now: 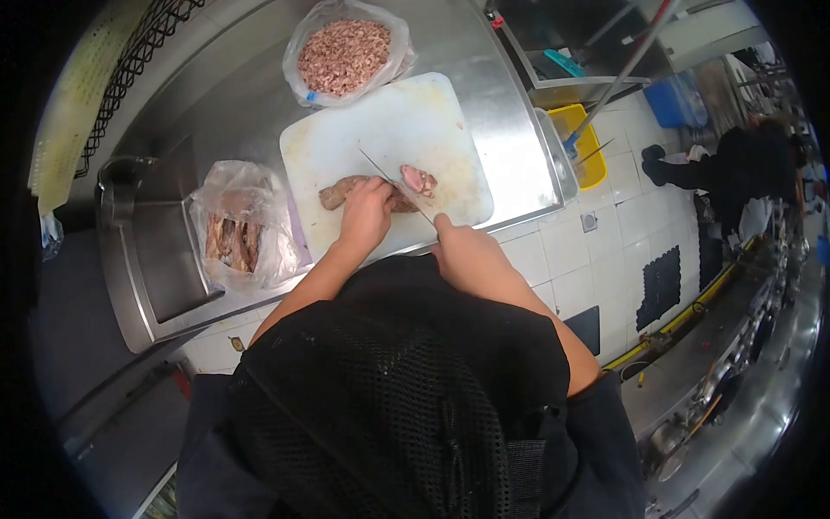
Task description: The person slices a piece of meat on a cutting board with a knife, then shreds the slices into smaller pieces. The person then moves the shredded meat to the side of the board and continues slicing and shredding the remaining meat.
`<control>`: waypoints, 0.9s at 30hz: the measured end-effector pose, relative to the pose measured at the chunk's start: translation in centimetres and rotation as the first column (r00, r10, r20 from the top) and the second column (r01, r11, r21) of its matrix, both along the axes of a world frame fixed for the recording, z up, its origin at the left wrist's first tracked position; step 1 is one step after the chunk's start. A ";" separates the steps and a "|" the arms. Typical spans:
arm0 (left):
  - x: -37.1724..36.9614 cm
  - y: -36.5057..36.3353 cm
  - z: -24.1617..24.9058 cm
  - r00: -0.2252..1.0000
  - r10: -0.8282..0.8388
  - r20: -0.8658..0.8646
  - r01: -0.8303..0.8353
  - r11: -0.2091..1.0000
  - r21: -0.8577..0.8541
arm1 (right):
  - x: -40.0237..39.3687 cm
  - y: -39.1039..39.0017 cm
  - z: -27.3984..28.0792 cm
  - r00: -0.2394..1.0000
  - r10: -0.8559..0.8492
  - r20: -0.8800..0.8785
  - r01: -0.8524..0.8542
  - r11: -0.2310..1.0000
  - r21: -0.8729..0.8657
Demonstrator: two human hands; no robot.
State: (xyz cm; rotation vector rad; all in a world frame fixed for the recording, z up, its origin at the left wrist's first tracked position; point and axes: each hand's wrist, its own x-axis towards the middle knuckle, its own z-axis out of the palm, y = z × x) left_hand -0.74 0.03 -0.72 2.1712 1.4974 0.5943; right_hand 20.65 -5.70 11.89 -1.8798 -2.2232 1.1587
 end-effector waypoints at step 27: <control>-0.5 0.2 -0.3 0.998 -0.041 0.054 0.041 0.999 0.003 | 1.5 4.2 -9.4 0.891 -0.351 -0.287 0.204 0.877 -0.436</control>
